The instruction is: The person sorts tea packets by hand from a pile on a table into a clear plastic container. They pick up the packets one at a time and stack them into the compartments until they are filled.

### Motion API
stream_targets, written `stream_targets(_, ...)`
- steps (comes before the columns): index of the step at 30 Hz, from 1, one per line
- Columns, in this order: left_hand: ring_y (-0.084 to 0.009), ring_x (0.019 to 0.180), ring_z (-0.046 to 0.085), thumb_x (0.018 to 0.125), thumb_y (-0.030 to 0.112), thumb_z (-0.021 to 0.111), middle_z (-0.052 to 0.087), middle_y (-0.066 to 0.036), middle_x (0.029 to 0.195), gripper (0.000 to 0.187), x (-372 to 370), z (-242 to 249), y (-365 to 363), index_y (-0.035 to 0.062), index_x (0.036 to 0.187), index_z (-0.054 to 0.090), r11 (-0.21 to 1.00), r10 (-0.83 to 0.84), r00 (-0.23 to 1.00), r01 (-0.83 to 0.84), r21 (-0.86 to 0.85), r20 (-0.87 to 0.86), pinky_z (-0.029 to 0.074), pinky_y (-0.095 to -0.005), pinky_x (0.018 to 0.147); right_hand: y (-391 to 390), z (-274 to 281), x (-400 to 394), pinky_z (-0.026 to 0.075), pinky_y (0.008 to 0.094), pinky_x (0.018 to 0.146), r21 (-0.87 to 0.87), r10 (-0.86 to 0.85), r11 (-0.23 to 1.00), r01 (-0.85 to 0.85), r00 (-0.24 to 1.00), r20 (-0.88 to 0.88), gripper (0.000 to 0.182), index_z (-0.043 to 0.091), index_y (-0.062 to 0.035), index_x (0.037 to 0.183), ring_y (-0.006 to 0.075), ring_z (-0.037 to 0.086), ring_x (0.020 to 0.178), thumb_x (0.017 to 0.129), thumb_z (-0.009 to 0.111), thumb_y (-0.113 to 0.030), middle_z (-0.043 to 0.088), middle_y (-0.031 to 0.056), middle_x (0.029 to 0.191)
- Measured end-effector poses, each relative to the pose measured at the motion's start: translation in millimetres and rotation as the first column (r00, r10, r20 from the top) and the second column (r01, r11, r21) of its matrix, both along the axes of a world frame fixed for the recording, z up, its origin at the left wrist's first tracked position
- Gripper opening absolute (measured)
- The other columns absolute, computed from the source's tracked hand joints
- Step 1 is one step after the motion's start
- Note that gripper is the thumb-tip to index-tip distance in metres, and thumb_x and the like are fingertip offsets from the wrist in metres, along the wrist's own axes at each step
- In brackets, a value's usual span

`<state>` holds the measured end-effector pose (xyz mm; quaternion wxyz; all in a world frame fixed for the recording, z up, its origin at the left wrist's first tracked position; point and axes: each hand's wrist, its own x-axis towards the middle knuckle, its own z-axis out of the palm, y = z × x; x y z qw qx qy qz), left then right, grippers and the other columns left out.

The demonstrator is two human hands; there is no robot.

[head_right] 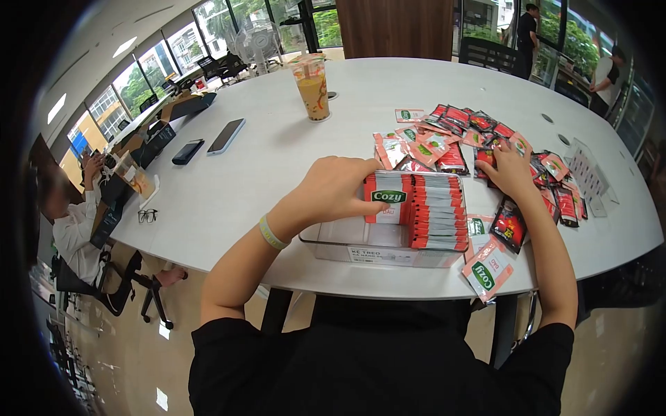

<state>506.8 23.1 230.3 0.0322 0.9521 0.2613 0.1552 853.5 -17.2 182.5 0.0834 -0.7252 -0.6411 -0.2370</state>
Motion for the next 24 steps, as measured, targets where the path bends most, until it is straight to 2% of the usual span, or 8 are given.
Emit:
stream_targets(1,-0.0301,0.071,0.061,0.067,0.044,0.066,0.063,-0.014,0.077,0.049,-0.2,0.3,1.5,0.0038,0.095,0.059,1.000,0.007,1.000,-0.007,0.006,0.002,0.046,-0.0387,0.062,4.4,0.3,-1.6,0.013,0.0541,0.102,0.006,0.007,1.000,-0.007,1.000,0.002,0.052,0.060,0.0016,0.096,0.0288,0.058,0.096,0.084,0.051,-0.049,0.063,0.0162,0.097)
stream_targets(2,-0.0300,0.071,0.061,0.067,0.044,0.066,0.063,-0.014,0.077,0.049,-0.5,-2.3,1.9,0.0039,0.095,0.060,1.000,-0.004,1.000,0.004,0.009,0.021,0.046,-0.0387,0.061,7.3,-1.3,-3.6,0.016,0.0538,0.103,0.018,0.185,0.983,-0.185,0.973,-0.141,0.049,0.058,0.0006,0.104,0.0301,0.054,0.103,0.084,0.052,-0.044,0.058,0.0174,0.107)
stream_targets(4,-0.0299,0.071,0.061,0.067,0.044,0.066,0.063,-0.014,0.077,0.050,-0.1,-3.6,1.6,0.0040,0.095,0.060,1.000,-0.009,0.999,0.008,0.012,0.039,0.046,-0.0387,0.061,11.9,-3.6,-8.8,0.021,0.0533,0.104,0.115,0.503,0.857,-0.503,0.767,-0.399,0.047,0.053,-0.0013,0.119,0.0326,0.045,0.118,0.085,0.054,-0.034,0.048,0.0200,0.126)
stream_targets(5,-0.0298,0.071,0.061,0.067,0.045,0.066,0.063,-0.014,0.077,0.050,0.0,-3.3,1.0,0.0041,0.096,0.060,1.000,-0.006,0.999,0.006,0.011,0.034,0.046,-0.0387,0.061,9.6,-2.2,-14.9,0.021,0.0505,0.105,-0.009,0.485,0.842,-0.540,0.763,-0.427,0.047,0.050,-0.0034,0.124,0.0331,0.040,0.123,0.086,0.053,-0.031,0.044,0.0208,0.131)
stream_targets(8,-0.0298,0.071,0.061,0.067,0.045,0.066,0.063,-0.013,0.077,0.051,0.2,-1.9,2.2,0.0042,0.098,0.060,1.000,-0.002,0.999,0.001,0.023,0.037,0.046,-0.0385,0.062,5.5,1.8,-32.8,0.021,0.0483,0.106,-0.236,0.404,0.852,-0.468,0.873,-0.274,0.046,0.050,-0.0043,0.124,0.0320,0.043,0.121,0.086,0.052,-0.031,0.046,0.0200,0.129)
stream_targets(12,-0.0297,0.072,0.062,0.067,0.045,0.066,0.064,-0.014,0.078,0.053,-0.4,-5.5,2.6,0.0043,0.100,0.060,1.000,-0.013,0.999,0.012,0.028,0.053,0.046,-0.0384,0.062,-0.9,13.6,-35.7,0.024,0.0515,0.103,-0.291,0.227,0.918,-0.270,0.958,-0.173,0.043,0.050,-0.0037,0.122,0.0312,0.046,0.117,0.084,0.055,-0.022,0.050,0.0173,0.125)
stream_targets(16,-0.0297,0.072,0.062,0.066,0.044,0.066,0.064,-0.014,0.079,0.053,0.5,-6.1,3.4,0.0043,0.100,0.060,1.000,0.012,0.999,-0.013,0.028,0.039,0.047,-0.0391,0.063,3.3,0.7,-10.5,0.031,0.0440,0.100,-0.171,0.327,0.914,-0.367,0.918,-0.224,0.044,0.055,0.0027,0.113,0.0369,0.050,0.109,0.084,0.055,-0.031,0.056,0.0216,0.114)
stream_targets(24,-0.0297,0.064,0.062,0.060,0.041,0.070,0.060,-0.010,0.066,0.043,3.7,-17.8,8.5,0.0052,0.080,0.057,0.998,-0.047,0.988,0.040,0.052,0.150,0.046,-0.0392,0.057,7.8,-11.2,5.8,0.025,0.0429,0.106,-0.174,0.308,0.921,-0.347,0.926,-0.216,0.051,0.047,0.0052,0.123,0.0394,0.036,0.124,0.073,0.055,-0.006,0.042,0.0262,0.130)
